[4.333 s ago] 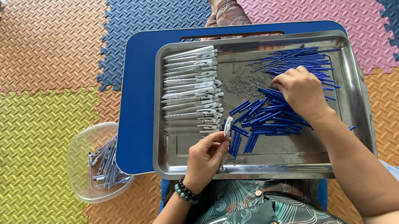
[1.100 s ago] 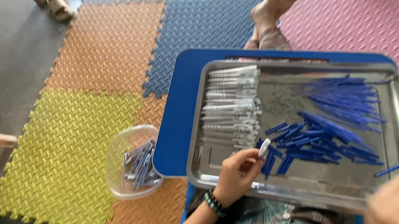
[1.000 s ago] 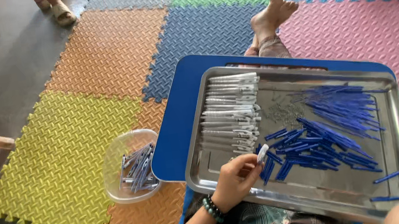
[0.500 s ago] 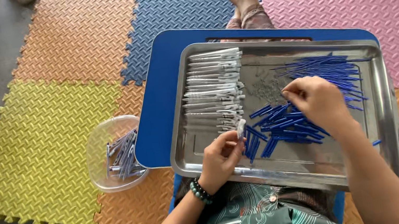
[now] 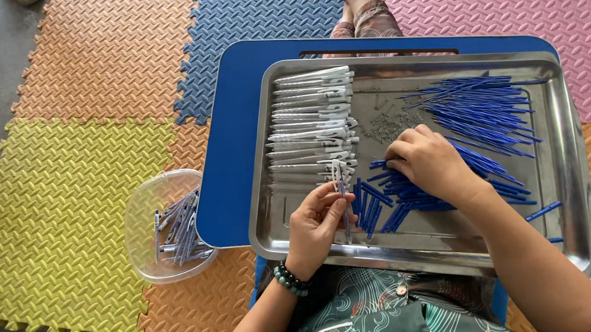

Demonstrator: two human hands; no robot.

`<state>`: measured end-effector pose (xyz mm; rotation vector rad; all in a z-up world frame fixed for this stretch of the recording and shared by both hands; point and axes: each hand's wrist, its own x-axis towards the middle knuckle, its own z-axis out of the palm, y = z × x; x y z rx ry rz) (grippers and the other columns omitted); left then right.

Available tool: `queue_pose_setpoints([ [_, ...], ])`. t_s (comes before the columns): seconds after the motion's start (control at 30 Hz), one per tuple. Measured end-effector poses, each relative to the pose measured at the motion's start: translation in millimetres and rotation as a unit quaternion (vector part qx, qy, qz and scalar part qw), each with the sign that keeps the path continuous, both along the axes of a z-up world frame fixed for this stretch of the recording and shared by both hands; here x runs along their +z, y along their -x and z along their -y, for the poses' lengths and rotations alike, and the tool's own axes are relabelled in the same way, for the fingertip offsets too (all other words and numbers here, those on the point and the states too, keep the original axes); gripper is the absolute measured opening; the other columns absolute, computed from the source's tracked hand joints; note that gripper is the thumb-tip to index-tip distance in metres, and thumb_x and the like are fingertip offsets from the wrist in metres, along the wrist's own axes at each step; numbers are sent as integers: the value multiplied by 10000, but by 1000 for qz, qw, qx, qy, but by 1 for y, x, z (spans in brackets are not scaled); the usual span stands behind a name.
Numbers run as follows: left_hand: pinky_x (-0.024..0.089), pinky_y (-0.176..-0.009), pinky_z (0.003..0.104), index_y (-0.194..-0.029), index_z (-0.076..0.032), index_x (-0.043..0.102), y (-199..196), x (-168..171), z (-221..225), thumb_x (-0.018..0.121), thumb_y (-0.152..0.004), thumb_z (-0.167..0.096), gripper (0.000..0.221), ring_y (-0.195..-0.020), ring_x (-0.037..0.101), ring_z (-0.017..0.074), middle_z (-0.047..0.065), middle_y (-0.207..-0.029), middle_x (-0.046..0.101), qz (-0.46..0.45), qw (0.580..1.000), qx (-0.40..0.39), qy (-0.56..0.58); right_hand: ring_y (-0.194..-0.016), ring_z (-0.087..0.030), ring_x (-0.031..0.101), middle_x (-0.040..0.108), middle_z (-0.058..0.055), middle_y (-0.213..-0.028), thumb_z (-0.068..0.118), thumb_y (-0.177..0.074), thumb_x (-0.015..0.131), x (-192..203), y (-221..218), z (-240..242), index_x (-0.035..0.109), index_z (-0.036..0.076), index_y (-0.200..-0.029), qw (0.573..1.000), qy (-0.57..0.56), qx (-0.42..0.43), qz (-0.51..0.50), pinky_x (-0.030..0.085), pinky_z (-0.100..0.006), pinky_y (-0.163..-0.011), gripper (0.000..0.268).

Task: The person assembles ink cartridges by picking up a blue plastic tube, placing a white component onto its end, and then setting the finished assembly onto a tray with other completed items.

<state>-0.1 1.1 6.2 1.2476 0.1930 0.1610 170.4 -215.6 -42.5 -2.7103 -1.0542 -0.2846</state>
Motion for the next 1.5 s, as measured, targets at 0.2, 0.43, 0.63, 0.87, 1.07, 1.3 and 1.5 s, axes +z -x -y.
queue_pose_setpoints([
  [0.2,655,-622,316,-1295,50,622,0,-1,1,648,-1003,-66,316,-718,763,205,206,-1033,779,5,1000,-3,-16,-895,-181,676,745,1,-932,196,-956,745,94,33,-8,770,189,-1015,930,-300,11,-212,565,-279,-772,65],
  [0.43,646,-633,301,-1269,-42,713,-2,-9,3,705,-971,-78,300,-712,761,183,157,-984,795,46,991,-21,-122,-904,-147,669,740,11,-965,175,-928,792,93,45,-14,807,191,-1026,907,-375,16,-193,569,-240,-764,101],
  [0.63,616,-606,265,-1260,-45,726,-1,-4,2,692,-977,-62,285,-702,714,137,134,-939,789,67,986,-12,-155,-908,-200,665,732,-44,-945,147,-936,769,93,47,-11,811,146,-1012,910,-354,38,-213,572,-292,-785,87],
  [0.87,601,-546,258,-1237,-48,741,-2,-3,1,694,-975,-63,267,-658,686,132,131,-928,772,76,977,-38,-195,-906,-189,661,731,-67,-960,98,-928,757,99,46,-5,776,125,-1100,873,-398,42,-278,561,-323,-827,175],
  [1.07,609,-544,263,-1229,-33,742,-1,3,2,693,-972,-52,262,-660,687,134,131,-930,762,78,978,-46,-185,-875,-142,709,788,-96,-939,8,-891,774,107,53,-12,749,60,-1121,796,-475,-1,-374,575,-297,-842,238],
  [1.3,556,-458,274,-1200,-10,741,-1,-11,1,714,-962,-62,246,-579,679,159,144,-857,728,100,973,-25,-206,-816,-155,732,788,-119,-931,-29,-875,749,102,52,-20,710,22,-1214,716,-533,-1,-451,625,-306,-753,345],
  [1.5,654,-651,249,-1263,-32,678,6,13,-2,656,-996,-102,276,-728,736,165,153,-1073,745,75,964,-95,-238,-847,-239,775,809,-178,-978,-10,-890,711,102,55,-19,729,-14,-1155,720,-469,-52,-510,648,-310,-792,266],
])
